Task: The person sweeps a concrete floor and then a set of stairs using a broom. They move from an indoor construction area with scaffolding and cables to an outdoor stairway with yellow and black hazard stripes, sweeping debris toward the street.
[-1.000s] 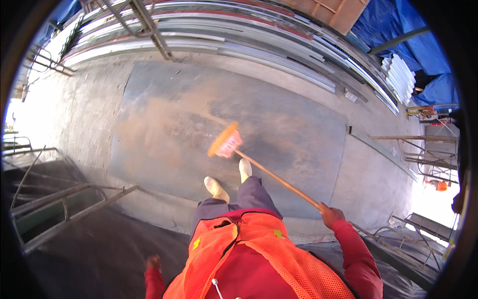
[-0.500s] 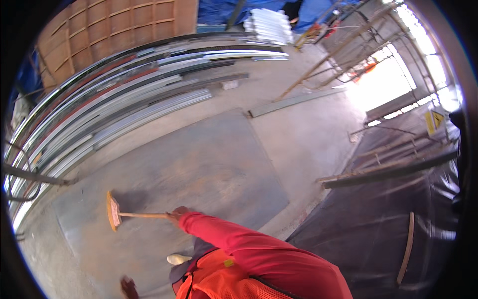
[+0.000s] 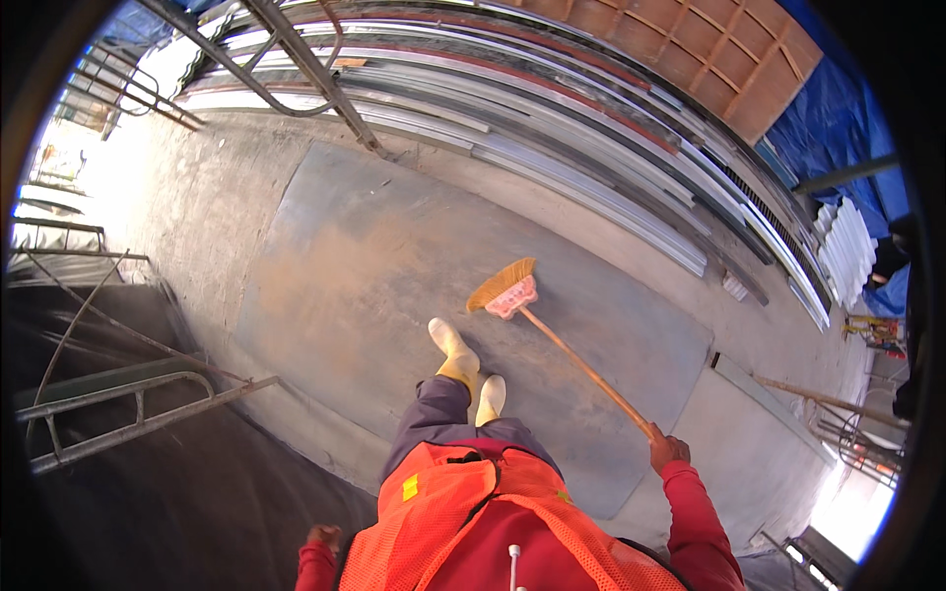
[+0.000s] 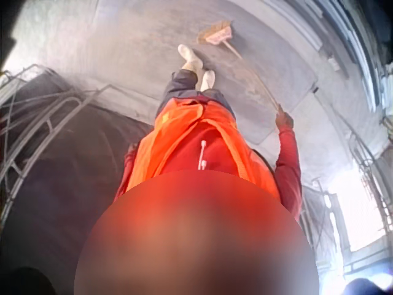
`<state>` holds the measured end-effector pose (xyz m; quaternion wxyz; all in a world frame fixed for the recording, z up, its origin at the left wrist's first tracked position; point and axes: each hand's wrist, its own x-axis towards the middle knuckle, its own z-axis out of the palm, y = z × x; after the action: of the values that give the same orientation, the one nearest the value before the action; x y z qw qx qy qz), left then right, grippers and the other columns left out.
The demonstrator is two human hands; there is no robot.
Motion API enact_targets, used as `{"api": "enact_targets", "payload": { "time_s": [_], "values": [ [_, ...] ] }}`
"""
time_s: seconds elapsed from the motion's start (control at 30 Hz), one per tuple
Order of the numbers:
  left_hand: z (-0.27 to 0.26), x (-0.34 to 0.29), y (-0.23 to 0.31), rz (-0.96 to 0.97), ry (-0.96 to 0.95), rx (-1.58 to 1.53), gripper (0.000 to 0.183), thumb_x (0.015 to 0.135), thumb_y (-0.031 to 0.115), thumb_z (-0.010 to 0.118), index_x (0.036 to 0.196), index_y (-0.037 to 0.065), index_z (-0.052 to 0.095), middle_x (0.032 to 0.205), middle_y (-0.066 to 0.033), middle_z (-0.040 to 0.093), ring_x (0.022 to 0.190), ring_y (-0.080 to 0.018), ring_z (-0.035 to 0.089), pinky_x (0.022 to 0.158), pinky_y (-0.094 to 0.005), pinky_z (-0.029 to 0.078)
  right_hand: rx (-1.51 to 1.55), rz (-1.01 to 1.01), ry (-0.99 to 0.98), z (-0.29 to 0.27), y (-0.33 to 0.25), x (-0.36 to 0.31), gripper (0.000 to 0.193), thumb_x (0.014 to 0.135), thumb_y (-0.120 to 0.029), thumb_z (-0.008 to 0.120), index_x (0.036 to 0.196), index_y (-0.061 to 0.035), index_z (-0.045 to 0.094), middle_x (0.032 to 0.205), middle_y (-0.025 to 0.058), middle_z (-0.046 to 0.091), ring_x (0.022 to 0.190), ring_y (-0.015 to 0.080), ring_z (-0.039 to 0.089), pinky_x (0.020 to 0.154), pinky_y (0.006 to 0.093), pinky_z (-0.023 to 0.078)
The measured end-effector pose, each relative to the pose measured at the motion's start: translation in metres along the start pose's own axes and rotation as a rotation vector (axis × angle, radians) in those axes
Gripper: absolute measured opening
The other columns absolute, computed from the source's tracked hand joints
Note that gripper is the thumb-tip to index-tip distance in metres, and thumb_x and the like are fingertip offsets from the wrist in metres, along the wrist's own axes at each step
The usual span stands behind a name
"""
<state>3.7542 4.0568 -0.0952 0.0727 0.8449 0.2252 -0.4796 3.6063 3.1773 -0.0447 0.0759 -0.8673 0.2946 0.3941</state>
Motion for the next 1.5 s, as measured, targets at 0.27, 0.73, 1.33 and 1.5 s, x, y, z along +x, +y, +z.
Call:
{"api": "enact_targets", "payload": {
  "time_s": [0.27,0.73,1.33,1.5],
  "values": [
    [-0.086,0.113,0.235,0.446,0.144,0.08,0.049,0.092,0.039,0.068,0.126,0.004,0.059,0.108,-0.0227,0.068,0.095,-0.0388,0.067,0.088,-0.0485,0.052,-0.155,-0.127,0.075,-0.162,-0.213,0.231,0.049,0.101,-0.031,0.053,0.149,-0.0304,0.044,0.092,0.0167,0.072,0.087,0.0397,0.07,0.076,0.0529,0.053],
    [-0.169,0.036,0.286,0.107,0.475,-0.298,0.029,0.095,0.03,0.066,0.107,0.004,0.064,0.095,-0.0237,0.068,0.09,-0.0381,0.068,0.079,-0.0452,0.053,-0.114,-0.493,0.099,-0.292,-0.193,0.3,0.059,0.103,-0.034,0.049,0.158,-0.0342,0.026,0.086,0.0223,0.069,0.082,0.0442,0.067,0.072,0.0582,0.052],
    [-0.056,-0.09,0.463,0.175,0.489,-1.187,0.049,0.097,0.033,0.066,0.133,0.002,0.056,0.101,-0.0142,0.071,0.091,-0.0218,0.069,0.077,-0.0358,0.054,-0.173,-0.848,0.048,-0.393,-0.46,0.456,0.05,0.102,-0.032,0.049,0.15,-0.0249,0.039,0.108,0.0275,0.069,0.101,0.0466,0.067,0.087,0.0551,0.053],
    [0.033,-0.117,0.36,-0.194,0.601,-0.991,0.045,0.094,0.034,0.067,0.124,0.002,0.062,0.093,-0.0135,0.071,0.082,-0.0224,0.069,0.074,-0.0375,0.055,-0.264,-0.647,-0.067,-0.39,-0.324,0.37,0.06,0.103,-0.036,0.048,0.158,-0.0332,0.026,0.089,0.0299,0.068,0.084,0.0508,0.066,0.074,0.058,0.052]
  ]
}}
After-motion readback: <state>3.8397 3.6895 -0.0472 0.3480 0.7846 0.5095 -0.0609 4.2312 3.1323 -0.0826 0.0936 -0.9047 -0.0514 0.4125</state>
